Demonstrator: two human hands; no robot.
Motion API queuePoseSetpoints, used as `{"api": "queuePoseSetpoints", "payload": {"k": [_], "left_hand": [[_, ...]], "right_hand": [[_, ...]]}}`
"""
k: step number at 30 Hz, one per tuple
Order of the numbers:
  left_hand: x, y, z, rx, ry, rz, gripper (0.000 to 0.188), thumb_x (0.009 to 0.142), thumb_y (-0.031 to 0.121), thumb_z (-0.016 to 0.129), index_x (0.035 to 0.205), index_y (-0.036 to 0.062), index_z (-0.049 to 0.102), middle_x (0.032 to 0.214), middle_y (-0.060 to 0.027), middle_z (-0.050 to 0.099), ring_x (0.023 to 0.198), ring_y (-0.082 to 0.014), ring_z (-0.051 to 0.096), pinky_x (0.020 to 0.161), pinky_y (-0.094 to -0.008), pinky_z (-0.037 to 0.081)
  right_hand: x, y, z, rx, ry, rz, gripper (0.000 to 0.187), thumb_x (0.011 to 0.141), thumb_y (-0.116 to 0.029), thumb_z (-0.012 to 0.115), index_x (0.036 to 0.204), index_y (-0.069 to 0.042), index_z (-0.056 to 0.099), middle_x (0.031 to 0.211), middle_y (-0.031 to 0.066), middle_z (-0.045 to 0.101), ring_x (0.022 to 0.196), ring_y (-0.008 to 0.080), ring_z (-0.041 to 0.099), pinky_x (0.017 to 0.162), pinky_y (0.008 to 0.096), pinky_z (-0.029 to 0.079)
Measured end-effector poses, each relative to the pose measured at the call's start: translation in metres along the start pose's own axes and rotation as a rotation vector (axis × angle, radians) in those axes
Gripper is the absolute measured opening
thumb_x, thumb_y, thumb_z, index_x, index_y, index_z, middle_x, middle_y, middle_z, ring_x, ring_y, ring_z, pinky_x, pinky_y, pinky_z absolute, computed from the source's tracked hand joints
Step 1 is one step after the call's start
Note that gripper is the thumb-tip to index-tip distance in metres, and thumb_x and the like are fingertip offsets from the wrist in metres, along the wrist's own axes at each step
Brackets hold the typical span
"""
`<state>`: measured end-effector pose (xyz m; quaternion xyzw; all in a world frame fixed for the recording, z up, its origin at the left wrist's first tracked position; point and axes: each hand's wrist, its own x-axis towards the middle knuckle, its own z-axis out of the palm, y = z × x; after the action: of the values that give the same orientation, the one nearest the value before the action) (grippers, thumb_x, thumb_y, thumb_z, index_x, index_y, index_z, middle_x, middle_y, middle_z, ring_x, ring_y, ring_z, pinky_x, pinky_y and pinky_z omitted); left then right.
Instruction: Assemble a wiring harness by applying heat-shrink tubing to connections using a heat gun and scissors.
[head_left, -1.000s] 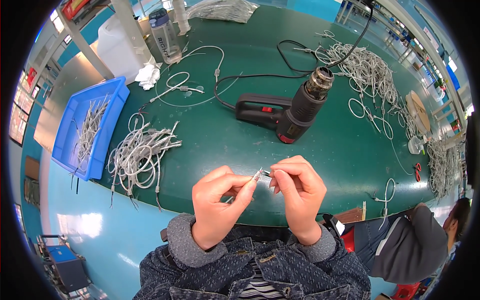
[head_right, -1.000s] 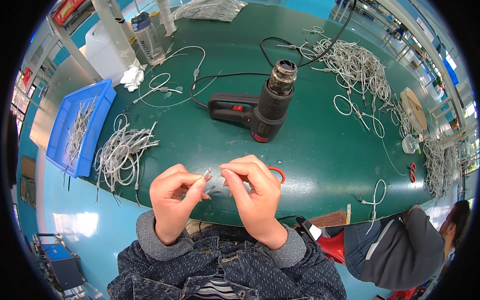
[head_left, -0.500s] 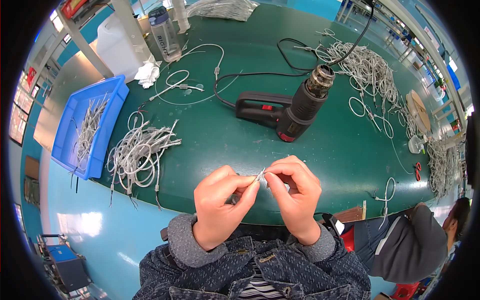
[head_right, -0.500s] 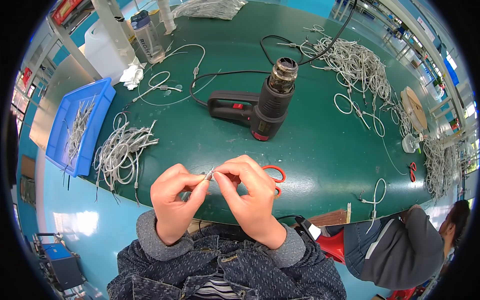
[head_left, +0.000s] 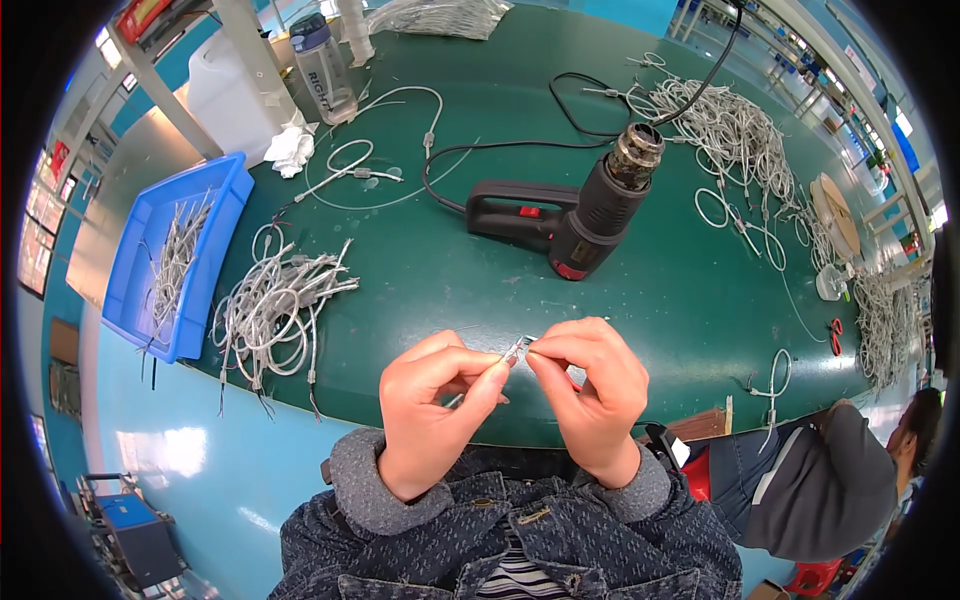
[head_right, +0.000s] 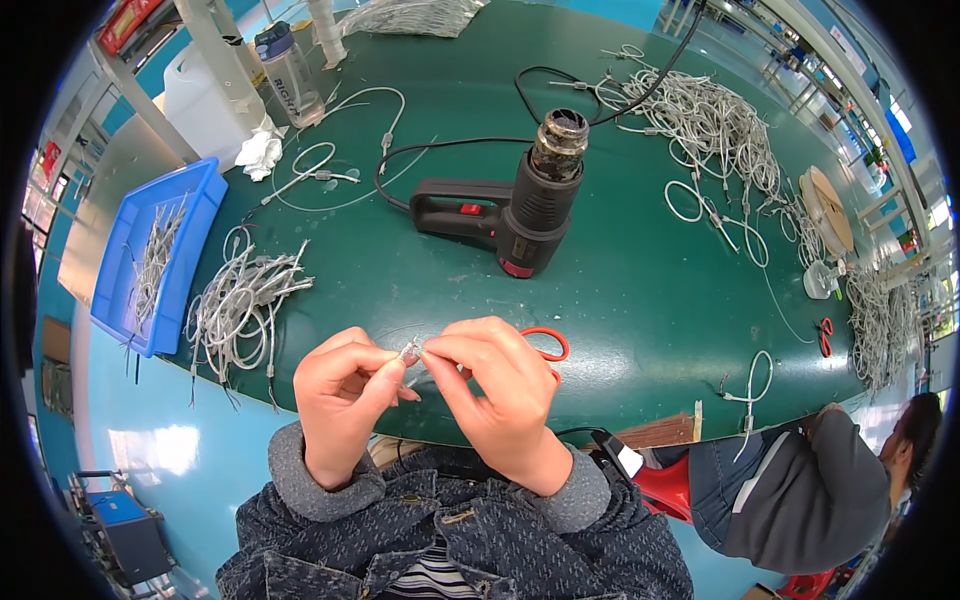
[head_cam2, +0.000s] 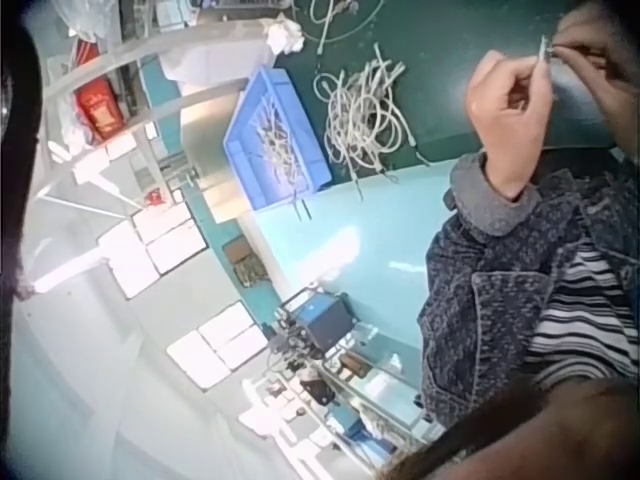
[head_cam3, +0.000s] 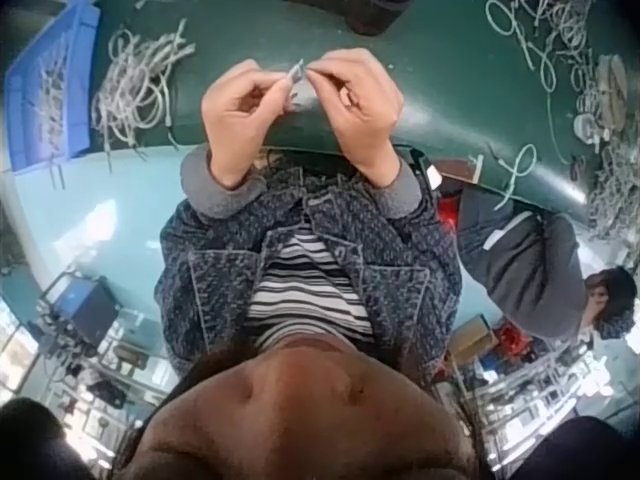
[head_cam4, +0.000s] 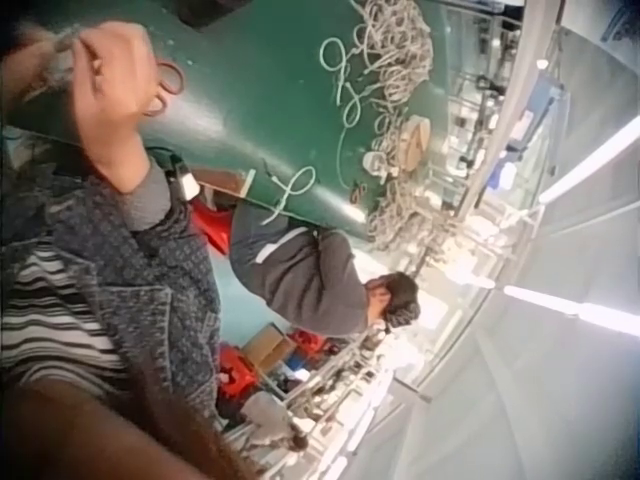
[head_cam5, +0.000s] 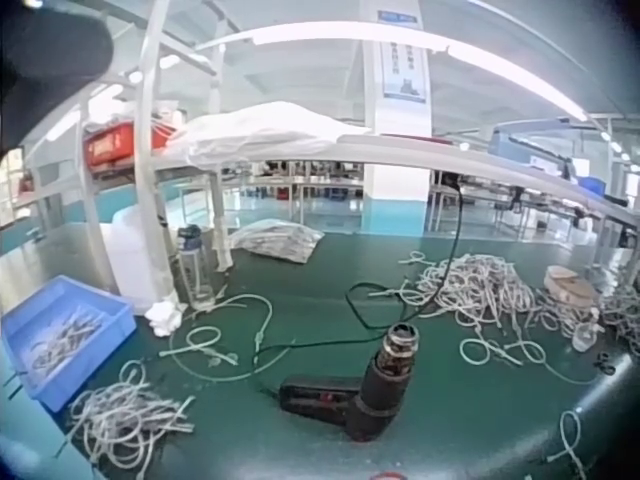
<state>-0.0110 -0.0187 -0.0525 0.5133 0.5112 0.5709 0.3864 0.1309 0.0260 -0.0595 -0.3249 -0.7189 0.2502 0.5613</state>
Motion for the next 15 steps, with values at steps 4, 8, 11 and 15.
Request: {"api": "queuePoseSetpoints", "payload": {"k": [4, 8, 11, 15], "left_hand": [[-0.0009, -0.0003, -0.0004, -0.008, -0.009, -0.005, 0.004, 0.078, -0.006, 0.064, 0.082, -0.0062, 0.065, 0.073, -0.0065, 0.054, 0.061, -0.0094, 0.056, 0.054, -0.0215, 0.054], [-0.0014, -0.0001, -0.0003, -0.008, -0.017, -0.002, 0.004, 0.078, -0.006, 0.064, 0.082, -0.0063, 0.065, 0.073, -0.0066, 0.055, 0.062, -0.0095, 0.056, 0.054, -0.0216, 0.054], [-0.0016, 0.0, 0.0003, -0.004, -0.029, 0.001, 0.004, 0.079, -0.006, 0.064, 0.082, -0.0064, 0.065, 0.073, -0.0067, 0.055, 0.062, -0.0096, 0.057, 0.054, -0.0217, 0.054], [-0.0017, -0.0016, -0.0003, -0.016, -0.038, 0.005, 0.005, 0.079, -0.006, 0.063, 0.083, -0.0065, 0.065, 0.074, -0.0068, 0.055, 0.063, -0.0099, 0.057, 0.055, -0.0219, 0.055]], "right_hand": [[0.0009, 0.0019, 0.0032, -0.009, 0.01, -0.013, 0.018, 0.067, 0.009, 0.07, 0.079, 0.0, 0.061, 0.073, 0.01, 0.062, 0.067, 0.0187, 0.059, 0.05, 0.0259, 0.042], [-0.0008, 0.0057, 0.003, 0.005, -0.044, -0.027, 0.016, 0.071, 0.007, 0.069, 0.082, 0.0, 0.06, 0.075, 0.0098, 0.061, 0.065, 0.0178, 0.058, 0.051, 0.0251, 0.041], [-0.0037, 0.0075, 0.0053, 0.09, -0.057, 0.038, 0.012, 0.077, 0.005, 0.065, 0.085, 0.001, 0.057, 0.077, 0.0099, 0.059, 0.064, 0.0152, 0.055, 0.051, 0.0235, 0.041], [-0.0069, 0.0068, 0.0064, 0.326, -0.055, 0.237, 0.004, 0.084, 0.001, 0.058, 0.087, 0.001, 0.055, 0.079, 0.0092, 0.057, 0.063, 0.0127, 0.054, 0.053, 0.0217, 0.042]]}}
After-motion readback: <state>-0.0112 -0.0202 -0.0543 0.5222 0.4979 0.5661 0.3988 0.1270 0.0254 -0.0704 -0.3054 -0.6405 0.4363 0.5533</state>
